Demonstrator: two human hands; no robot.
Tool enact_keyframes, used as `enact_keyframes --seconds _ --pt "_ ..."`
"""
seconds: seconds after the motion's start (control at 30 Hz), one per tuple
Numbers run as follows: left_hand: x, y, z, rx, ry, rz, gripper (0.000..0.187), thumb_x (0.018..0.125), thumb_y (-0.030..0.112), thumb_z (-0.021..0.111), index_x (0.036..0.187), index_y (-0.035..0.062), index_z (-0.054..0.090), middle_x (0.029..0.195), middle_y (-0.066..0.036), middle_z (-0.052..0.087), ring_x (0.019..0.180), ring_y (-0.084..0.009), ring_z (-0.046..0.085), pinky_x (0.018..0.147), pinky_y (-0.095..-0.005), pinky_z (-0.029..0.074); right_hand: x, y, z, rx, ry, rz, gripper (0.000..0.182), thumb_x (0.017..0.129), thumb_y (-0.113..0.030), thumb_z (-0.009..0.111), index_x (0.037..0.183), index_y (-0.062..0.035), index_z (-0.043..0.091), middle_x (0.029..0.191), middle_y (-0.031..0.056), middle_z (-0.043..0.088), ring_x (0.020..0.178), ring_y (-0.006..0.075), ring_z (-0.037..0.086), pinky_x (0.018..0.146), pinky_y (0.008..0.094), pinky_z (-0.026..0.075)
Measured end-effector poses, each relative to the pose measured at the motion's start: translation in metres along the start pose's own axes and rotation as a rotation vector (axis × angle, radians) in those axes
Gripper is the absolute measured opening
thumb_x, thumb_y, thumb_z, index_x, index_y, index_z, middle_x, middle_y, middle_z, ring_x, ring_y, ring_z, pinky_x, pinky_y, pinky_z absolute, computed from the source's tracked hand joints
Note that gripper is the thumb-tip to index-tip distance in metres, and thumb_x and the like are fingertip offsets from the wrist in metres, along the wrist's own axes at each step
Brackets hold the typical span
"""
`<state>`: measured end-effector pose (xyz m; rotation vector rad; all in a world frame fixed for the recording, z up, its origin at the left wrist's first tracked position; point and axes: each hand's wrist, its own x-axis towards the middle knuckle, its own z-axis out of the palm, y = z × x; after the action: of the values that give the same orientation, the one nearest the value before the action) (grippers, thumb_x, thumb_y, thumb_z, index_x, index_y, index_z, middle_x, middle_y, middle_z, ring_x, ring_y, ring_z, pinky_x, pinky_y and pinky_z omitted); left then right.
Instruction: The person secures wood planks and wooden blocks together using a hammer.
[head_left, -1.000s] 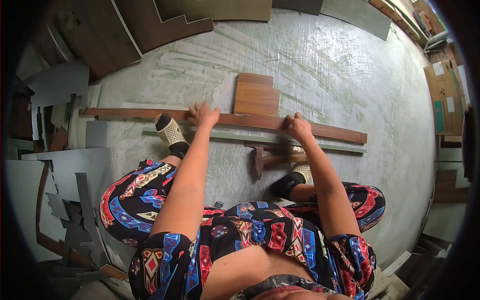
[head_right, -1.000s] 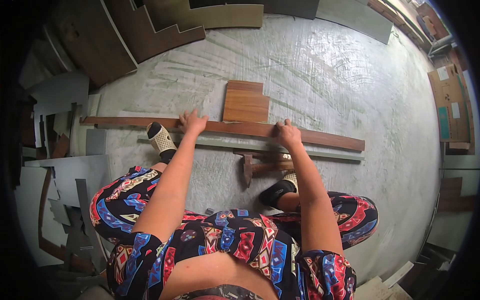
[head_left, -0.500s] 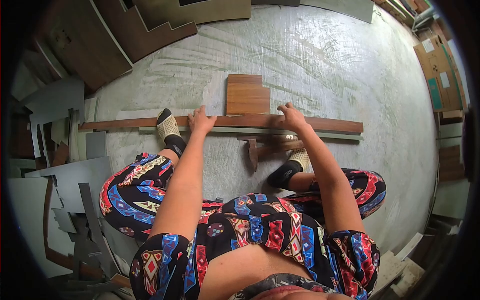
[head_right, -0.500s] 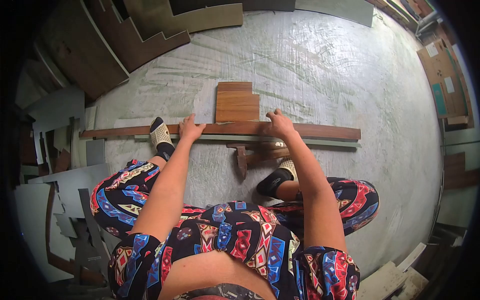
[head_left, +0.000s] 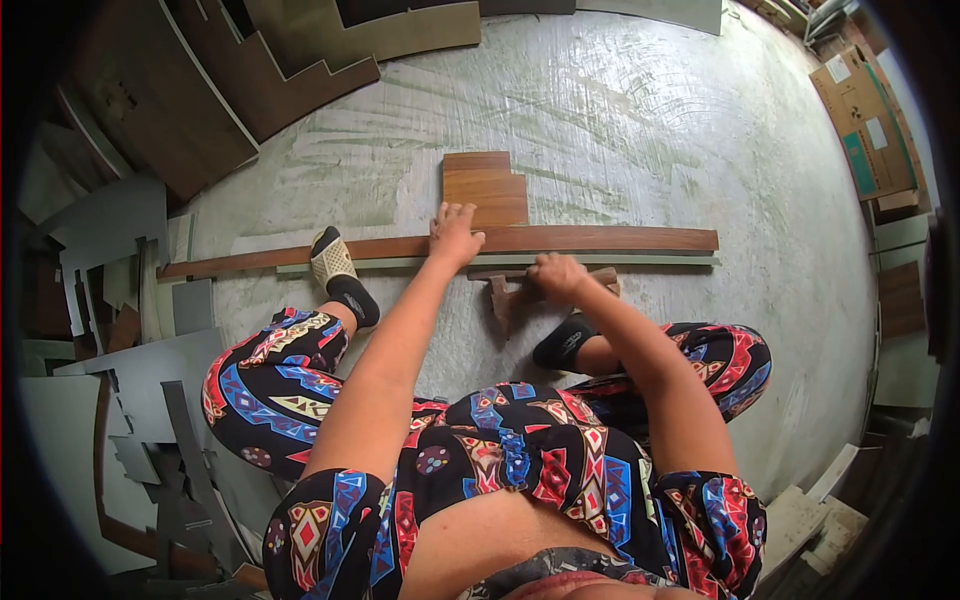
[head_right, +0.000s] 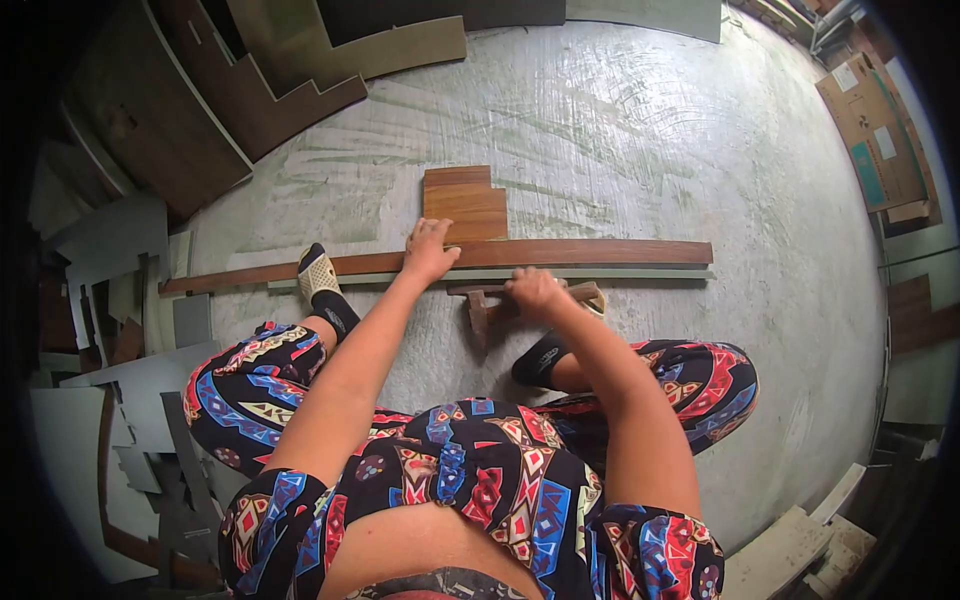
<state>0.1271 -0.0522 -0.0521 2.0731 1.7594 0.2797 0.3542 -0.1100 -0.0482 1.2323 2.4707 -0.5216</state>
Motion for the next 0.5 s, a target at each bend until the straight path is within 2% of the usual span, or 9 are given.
enact_keyframes --seconds 0.07,0.13,0.17,0.27,0.3,0.33,0.4,0.47,0.5 --pt "0.004 0.011 0.005 -0.018 -0.035 0.068 0.05 0.073 0.025 0.063 0.119 0.0107 0.05 0.122 -0.013 0.049 0.121 -0.0308 0.036 0.1 -0.0474 0.031 0.0 -0.014 0.023 -0.062 0.126 -0.041 0.025 0.073 -0.017 0.059 0.098 -0.013 0.062 0.101 0.0096 0.055 0.094 0.0254 0.055 0.074 0.0408 0.047" --pt "-0.001 0.026 0.0 -0.019 -0.12 0.115 0.046 0.073 0.023 0.062 0.116 0.0104 0.051 0.118 -0.013 0.051 0.118 -0.0308 0.04 0.098 -0.0457 0.034 0.001 -0.023 0.03 -0.131 0.123 -0.008 0.024 0.075 -0.017 0.057 0.098 -0.0128 0.062 0.099 0.0093 0.055 0.093 0.0249 0.055 0.072 0.0409 0.046" --pt "-0.005 0.035 -0.001 0.015 -0.108 0.136 0.042 0.073 0.022 0.061 0.113 0.0103 0.053 0.113 -0.013 0.054 0.109 -0.0321 0.047 0.092 -0.045 0.039 0.002 -0.027 0.033 -0.164 0.12 0.009 0.023 0.076 -0.017 0.056 0.098 -0.0127 0.063 0.098 0.0091 0.055 0.093 0.0246 0.054 0.071 0.0409 0.046" --pt "-0.007 0.047 0.01 -0.012 -0.23 0.218 0.042 0.073 0.024 0.063 0.112 0.0116 0.055 0.108 -0.015 0.056 0.105 -0.0329 0.051 0.09 -0.0444 0.042 -0.008 -0.045 0.004 -0.208 0.083 -0.038 0.021 0.077 -0.016 0.056 0.096 -0.0108 0.064 0.095 0.0094 0.056 0.088 0.0254 0.055 0.07 0.0436 0.045" --pt "-0.007 0.052 0.014 -0.038 -0.229 0.258 0.038 0.074 0.025 0.062 0.108 0.0114 0.058 0.106 -0.015 0.058 0.101 -0.0333 0.055 0.087 -0.0435 0.044 -0.008 -0.053 0.006 -0.077 0.152 0.026 0.02 0.077 -0.015 0.056 0.093 -0.0093 0.066 0.097 0.0111 0.056 0.087 0.0259 0.058 0.069 0.0449 0.047" --pt "-0.006 0.058 0.017 -0.054 -0.279 0.291 0.037 0.074 0.026 0.062 0.107 0.0113 0.058 0.105 -0.015 0.058 0.1 -0.033 0.055 0.087 -0.0432 0.044 -0.015 -0.064 -0.023 0.012 0.055 0.014 0.018 0.071 -0.009 0.058 0.087 -0.0045 0.064 0.096 0.0153 0.056 0.083 0.0268 0.06 0.064 0.0376 0.05" --pt "-0.005 0.072 0.023 -0.084 -0.376 0.353 0.035 0.074 0.028 0.061 0.105 0.011 0.06 0.105 -0.015 0.059 0.1 -0.0324 0.056 0.087 -0.0425 0.045 -0.005 -0.076 -0.005 -0.036 0.005 0.051 0.019 0.078 -0.016 0.054 0.086 -0.0057 0.068 0.089 0.0122 0.065 0.081 0.0263 0.066 0.054 0.0468 0.052" --pt "-0.009 0.087 0.033 -0.094 -0.407 0.402 0.035 0.076 0.029 0.062 0.106 0.0121 0.062 0.108 -0.014 0.059 0.101 -0.0316 0.057 0.086 -0.0415 0.046 -0.005 -0.08 0.013 -0.017 0.028 0.076 0.02 0.079 -0.016 0.054 0.086 -0.0052 0.068 0.083 0.0111 0.068 0.075 0.0261 0.067 0.05 0.0479 0.052" --pt "-0.01 0.093 0.038 -0.125 -0.451 0.409 0.034 0.075 0.029 0.063 0.104 0.0115 0.063 0.107 -0.014 0.059 0.099 -0.0316 0.057 0.085 -0.0415 0.046 0.001 -0.078 0.045 0.007 0.132 0.086 0.021 0.079 -0.017 0.054 0.088 -0.0053 0.068 0.086 0.012 0.068 0.074 0.0262 0.067 0.052 0.0484 0.053"
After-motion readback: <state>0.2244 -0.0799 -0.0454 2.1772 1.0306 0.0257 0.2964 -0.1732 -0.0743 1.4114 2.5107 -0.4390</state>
